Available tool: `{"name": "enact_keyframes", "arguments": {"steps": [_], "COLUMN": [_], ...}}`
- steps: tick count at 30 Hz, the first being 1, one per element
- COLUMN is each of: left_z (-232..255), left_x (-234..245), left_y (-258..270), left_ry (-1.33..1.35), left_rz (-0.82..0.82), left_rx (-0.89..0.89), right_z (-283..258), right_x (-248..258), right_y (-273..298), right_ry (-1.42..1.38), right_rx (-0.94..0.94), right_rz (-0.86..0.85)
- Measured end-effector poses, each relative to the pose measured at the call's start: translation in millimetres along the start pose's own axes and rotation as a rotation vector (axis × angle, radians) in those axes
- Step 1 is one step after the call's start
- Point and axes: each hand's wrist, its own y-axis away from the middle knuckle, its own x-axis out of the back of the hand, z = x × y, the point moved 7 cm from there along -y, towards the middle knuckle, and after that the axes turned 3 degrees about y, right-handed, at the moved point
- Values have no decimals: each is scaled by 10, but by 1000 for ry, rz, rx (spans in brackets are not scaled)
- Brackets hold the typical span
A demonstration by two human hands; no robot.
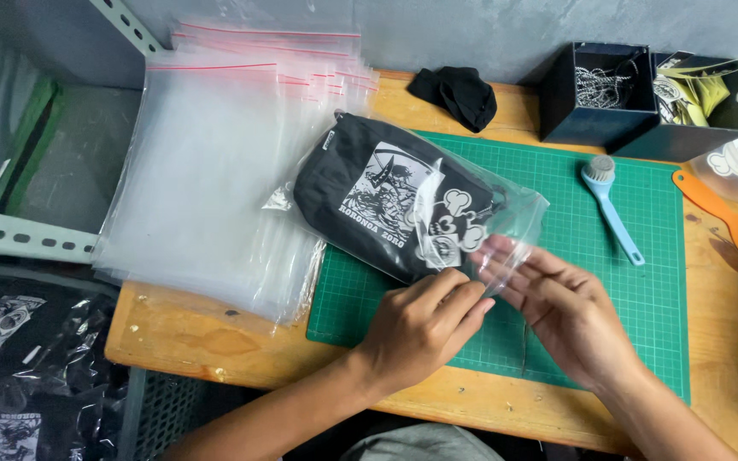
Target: The person attaches a bear-shaped keychain to a small black pouch, then places the pouch and keychain into a clear plastic bag. They seal the bag and place it into a larger plastic bag.
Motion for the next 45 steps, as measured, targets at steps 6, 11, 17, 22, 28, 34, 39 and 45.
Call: {"name": "enact_keyframes", "arguments": {"steps": [6,11,17,22,28,34,39,45], "left_z": [-14,10,75,44,46,-229,-268,-329], "left_x": [-121,-140,-47,-46,-120,-182,-109,-158], "left_y": [190,201,103,55,-87,-147,-199,-187], "left_ry": [-46,-140,-263,-287,-297,-261,-226,-161], "left_rz": [-130,-172,-98,-51,-31,130,22,-34], "left_rx": [-12,-69,-209,-302,-371,-380,-349,-343], "right_z": [-71,-105,98,213,278,73,51,111], "right_x": [-109,-9,413,457,386,474,476,405], "right_y": [11,-25,-109,-82,-189,-422,-497,-343], "right_ry": [317,443,628,623,454,523,546,516], "right_rx": [-110,64,142,-143,-172,-53,-69,-186], "right_rz": [46,74,25,-36,-123,-35,-95,-234]}}
